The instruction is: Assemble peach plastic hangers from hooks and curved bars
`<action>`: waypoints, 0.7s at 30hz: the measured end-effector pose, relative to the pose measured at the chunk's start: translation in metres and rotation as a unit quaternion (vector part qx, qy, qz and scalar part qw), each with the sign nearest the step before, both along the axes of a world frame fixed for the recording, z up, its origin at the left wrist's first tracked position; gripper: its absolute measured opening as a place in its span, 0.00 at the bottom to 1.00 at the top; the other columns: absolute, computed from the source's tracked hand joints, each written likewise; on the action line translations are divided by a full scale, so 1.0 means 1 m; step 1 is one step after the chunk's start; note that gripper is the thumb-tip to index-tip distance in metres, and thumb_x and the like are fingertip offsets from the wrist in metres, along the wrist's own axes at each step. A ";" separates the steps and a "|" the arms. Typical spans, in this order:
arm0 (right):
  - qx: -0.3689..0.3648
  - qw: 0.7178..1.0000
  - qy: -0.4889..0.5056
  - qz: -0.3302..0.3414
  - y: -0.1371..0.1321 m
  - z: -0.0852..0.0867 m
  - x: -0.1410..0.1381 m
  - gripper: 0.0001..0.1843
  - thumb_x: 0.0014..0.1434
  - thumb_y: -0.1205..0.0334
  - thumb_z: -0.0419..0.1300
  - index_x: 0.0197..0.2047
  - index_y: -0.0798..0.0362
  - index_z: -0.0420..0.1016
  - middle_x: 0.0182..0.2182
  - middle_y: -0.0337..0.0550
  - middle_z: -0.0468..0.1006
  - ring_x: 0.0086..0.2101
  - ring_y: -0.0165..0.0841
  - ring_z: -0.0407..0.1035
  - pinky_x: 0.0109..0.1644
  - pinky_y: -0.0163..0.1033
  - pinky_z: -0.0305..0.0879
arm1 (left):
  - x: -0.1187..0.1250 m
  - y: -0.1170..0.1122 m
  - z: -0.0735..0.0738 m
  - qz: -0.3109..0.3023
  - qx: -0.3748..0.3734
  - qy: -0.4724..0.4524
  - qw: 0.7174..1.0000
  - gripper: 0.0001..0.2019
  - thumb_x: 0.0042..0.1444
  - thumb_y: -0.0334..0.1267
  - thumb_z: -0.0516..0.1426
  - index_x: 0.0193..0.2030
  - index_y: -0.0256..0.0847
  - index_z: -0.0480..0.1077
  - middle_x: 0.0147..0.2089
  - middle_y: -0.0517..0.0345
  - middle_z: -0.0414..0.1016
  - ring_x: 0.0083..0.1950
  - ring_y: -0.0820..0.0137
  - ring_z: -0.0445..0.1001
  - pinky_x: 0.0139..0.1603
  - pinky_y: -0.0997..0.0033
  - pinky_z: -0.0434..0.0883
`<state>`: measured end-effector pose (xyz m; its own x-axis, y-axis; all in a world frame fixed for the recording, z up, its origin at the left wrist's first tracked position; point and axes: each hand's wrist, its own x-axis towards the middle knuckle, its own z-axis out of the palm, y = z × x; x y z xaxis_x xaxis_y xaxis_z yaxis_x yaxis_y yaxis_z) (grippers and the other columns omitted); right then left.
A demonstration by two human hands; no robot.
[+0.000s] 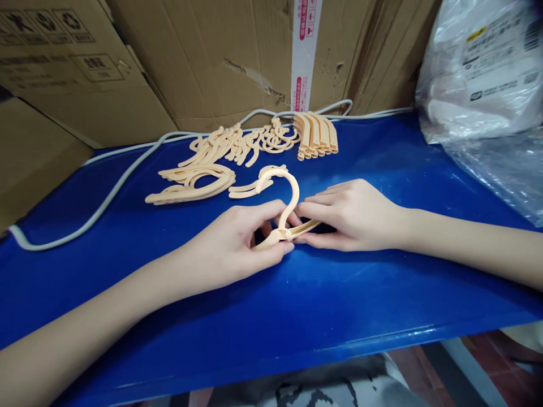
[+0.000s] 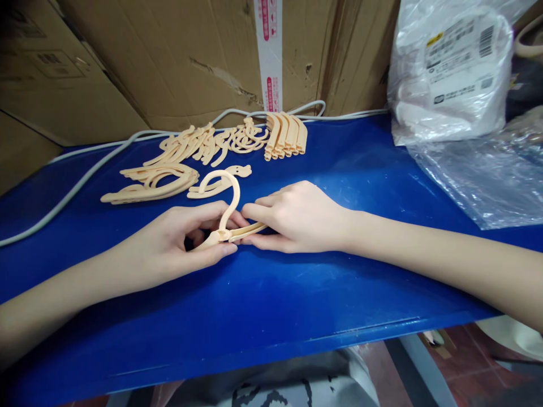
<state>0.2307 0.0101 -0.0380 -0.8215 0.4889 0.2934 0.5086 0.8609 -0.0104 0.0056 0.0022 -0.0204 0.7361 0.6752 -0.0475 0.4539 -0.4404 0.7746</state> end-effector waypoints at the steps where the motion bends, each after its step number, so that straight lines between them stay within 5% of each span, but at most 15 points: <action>1: 0.000 1.000 -0.001 0.000 0.000 0.000 0.000 0.22 0.68 0.47 0.47 0.37 0.54 0.72 0.27 0.40 0.76 0.23 0.29 0.66 0.28 0.36 0.47 | 0.000 0.000 0.000 -0.001 0.004 -0.002 1.000 0.06 0.61 0.38 0.56 0.43 0.42 0.67 0.27 0.69 0.64 0.25 0.80 0.59 0.23 0.82 0.58; 21: 0.007 1.000 -0.005 -0.002 -0.001 0.001 0.000 0.21 0.68 0.48 0.48 0.36 0.55 0.72 0.26 0.40 0.75 0.23 0.29 0.66 0.28 0.36 0.47 | 0.000 -0.001 0.003 -0.005 0.012 0.020 1.000 0.06 0.61 0.38 0.55 0.44 0.42 0.66 0.26 0.69 0.62 0.24 0.80 0.58 0.22 0.82 0.58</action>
<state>0.2305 0.0095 -0.0375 -0.8225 0.4882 0.2919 0.5121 0.8589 0.0065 0.0055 0.0017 -0.0174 0.7413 0.6684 -0.0602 0.4792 -0.4644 0.7448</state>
